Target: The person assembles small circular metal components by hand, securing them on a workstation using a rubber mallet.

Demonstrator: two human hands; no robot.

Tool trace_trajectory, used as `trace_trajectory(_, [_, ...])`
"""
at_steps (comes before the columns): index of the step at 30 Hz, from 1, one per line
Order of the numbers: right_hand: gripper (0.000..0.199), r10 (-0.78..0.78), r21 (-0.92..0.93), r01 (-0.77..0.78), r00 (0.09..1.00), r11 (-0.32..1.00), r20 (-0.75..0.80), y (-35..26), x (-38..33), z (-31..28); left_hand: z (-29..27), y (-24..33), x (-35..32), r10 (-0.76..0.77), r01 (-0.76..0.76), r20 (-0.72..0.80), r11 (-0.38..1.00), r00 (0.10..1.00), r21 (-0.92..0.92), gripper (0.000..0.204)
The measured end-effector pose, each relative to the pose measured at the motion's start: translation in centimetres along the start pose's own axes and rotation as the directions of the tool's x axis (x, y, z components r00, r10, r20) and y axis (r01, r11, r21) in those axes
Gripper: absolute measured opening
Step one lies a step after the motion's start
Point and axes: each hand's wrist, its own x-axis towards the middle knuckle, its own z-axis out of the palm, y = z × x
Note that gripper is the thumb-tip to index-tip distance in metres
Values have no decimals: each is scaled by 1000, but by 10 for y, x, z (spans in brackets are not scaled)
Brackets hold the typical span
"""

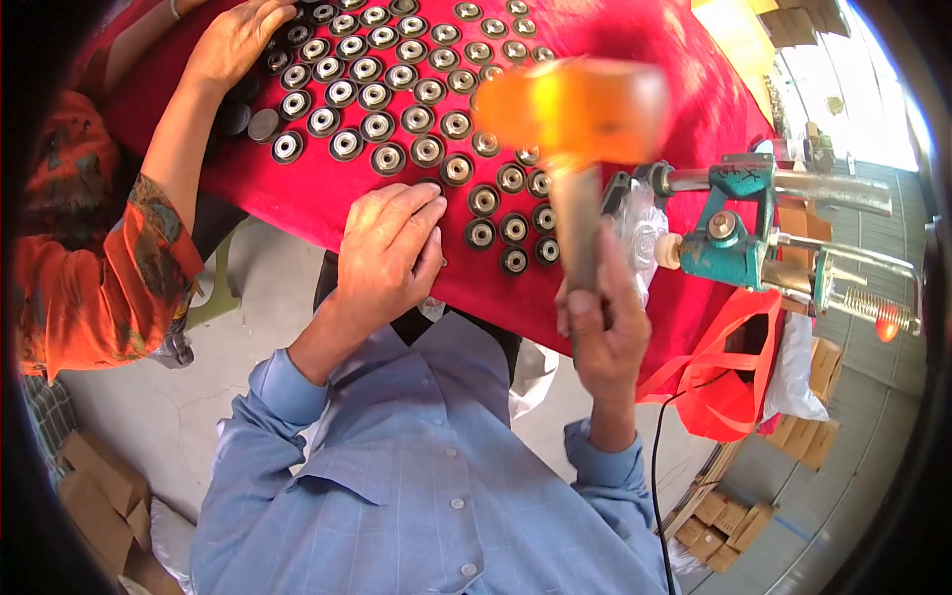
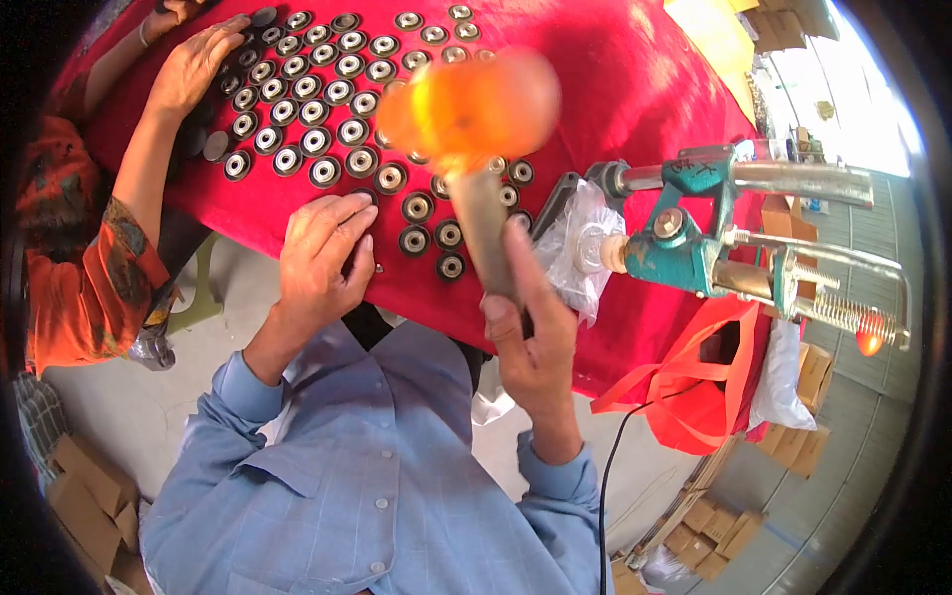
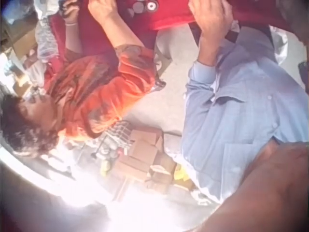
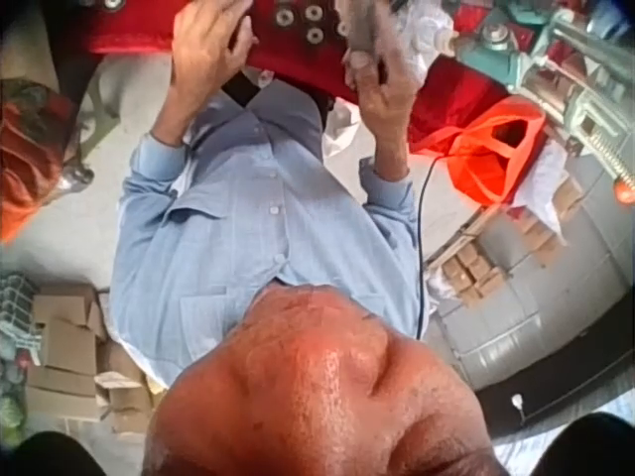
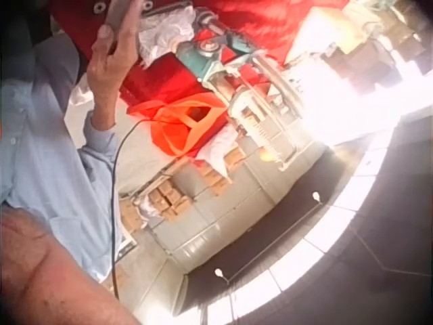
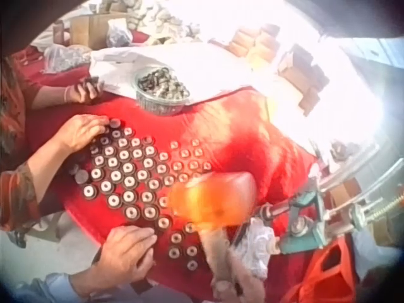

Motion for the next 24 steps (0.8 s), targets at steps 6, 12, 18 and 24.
trace_trajectory(6, [50, 0, -97, 1, 1000, 995, 8, -15, -12, 3, 2, 1, -1, 2, -3, -32, 1000, 999, -11, 35])
trace_trajectory(12, [58, 47, -206, -29, 996, 978, 80, -17, -3, 12, 3, 1, 0, 14, -15, -31, 999, 999, -31, 34])
trace_trajectory(18, [51, 221, -85, -216, 973, 973, 61, -28, 1, -5, 0, 0, 1, 1, -3, -34, 999, 999, -33, 39])
trace_trajectory(24, [50, 23, -9, -23, 998, 1000, -65, -41, 15, -1, -3, 7, 16, -42, 29, 150, 995, 988, 91, 59])
